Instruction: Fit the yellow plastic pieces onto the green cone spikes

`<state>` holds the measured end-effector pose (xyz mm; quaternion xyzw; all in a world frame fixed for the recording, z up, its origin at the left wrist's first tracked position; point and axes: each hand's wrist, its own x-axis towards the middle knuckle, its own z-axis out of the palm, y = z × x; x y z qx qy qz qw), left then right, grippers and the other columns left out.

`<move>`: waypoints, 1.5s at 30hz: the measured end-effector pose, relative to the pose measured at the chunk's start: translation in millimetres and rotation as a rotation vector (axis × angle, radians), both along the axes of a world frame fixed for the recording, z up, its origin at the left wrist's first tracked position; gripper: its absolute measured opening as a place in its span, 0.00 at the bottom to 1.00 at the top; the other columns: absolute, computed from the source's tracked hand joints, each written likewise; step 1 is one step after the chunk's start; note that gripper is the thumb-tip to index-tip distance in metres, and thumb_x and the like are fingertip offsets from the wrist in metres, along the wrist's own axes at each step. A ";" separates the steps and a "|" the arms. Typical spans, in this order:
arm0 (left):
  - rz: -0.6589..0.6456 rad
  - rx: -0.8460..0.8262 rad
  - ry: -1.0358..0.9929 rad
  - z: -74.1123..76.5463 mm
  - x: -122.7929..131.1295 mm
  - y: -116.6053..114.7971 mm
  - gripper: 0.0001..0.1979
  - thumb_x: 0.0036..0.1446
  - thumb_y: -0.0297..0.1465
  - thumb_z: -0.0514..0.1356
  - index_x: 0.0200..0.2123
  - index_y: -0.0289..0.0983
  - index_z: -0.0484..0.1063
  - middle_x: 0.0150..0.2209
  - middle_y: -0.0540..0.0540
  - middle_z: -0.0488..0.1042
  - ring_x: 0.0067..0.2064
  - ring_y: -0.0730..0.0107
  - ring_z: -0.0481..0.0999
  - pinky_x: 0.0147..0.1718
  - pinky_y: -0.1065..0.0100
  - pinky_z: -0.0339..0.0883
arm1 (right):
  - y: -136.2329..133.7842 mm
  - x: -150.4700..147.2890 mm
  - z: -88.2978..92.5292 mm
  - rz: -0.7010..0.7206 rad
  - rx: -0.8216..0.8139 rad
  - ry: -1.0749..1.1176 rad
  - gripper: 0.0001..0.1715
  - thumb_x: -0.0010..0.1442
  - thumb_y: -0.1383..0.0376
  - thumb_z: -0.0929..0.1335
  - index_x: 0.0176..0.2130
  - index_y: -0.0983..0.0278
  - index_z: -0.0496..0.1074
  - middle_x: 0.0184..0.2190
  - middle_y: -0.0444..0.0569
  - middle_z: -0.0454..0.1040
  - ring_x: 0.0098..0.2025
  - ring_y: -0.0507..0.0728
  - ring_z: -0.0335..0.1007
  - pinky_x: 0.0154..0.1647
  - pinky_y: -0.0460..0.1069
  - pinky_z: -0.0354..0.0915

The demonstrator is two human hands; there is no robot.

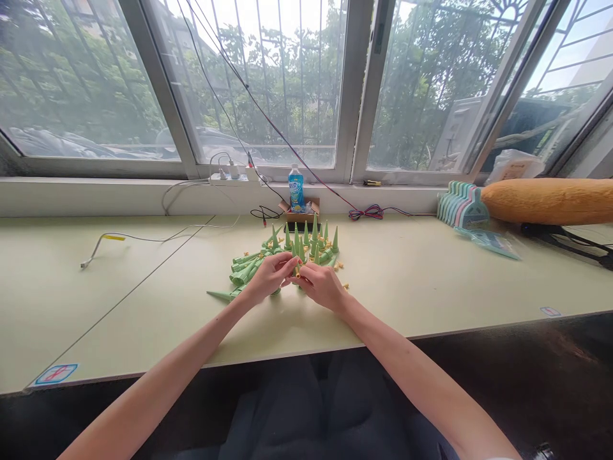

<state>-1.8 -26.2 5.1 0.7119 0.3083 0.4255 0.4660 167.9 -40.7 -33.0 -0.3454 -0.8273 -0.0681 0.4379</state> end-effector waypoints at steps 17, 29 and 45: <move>0.382 0.482 0.296 -5.6 -6.2 8.9 0.16 0.60 0.39 0.56 0.22 0.37 0.61 0.21 0.52 0.67 0.24 0.74 0.64 0.27 0.71 0.59 | 19.0 33.2 10.6 -0.135 -0.232 0.367 0.31 0.68 0.49 0.58 0.20 0.64 0.61 0.16 0.41 0.57 0.20 0.49 0.49 0.25 0.46 0.52; 0.395 0.494 0.383 -6.6 -10.5 11.3 0.15 0.57 0.35 0.57 0.21 0.37 0.60 0.20 0.52 0.66 0.23 0.75 0.62 0.26 0.71 0.57 | 21.1 32.3 8.8 -0.123 -0.274 0.297 0.31 0.67 0.49 0.58 0.20 0.64 0.61 0.16 0.41 0.56 0.20 0.49 0.48 0.25 0.46 0.51; 0.336 0.470 0.403 -4.7 -9.2 9.2 0.19 0.60 0.44 0.56 0.24 0.37 0.68 0.24 0.49 0.71 0.26 0.72 0.67 0.28 0.70 0.59 | 23.7 34.1 -1.4 -0.057 -0.337 0.119 0.16 0.63 0.59 0.65 0.31 0.65 0.76 0.17 0.41 0.63 0.20 0.48 0.53 0.24 0.45 0.52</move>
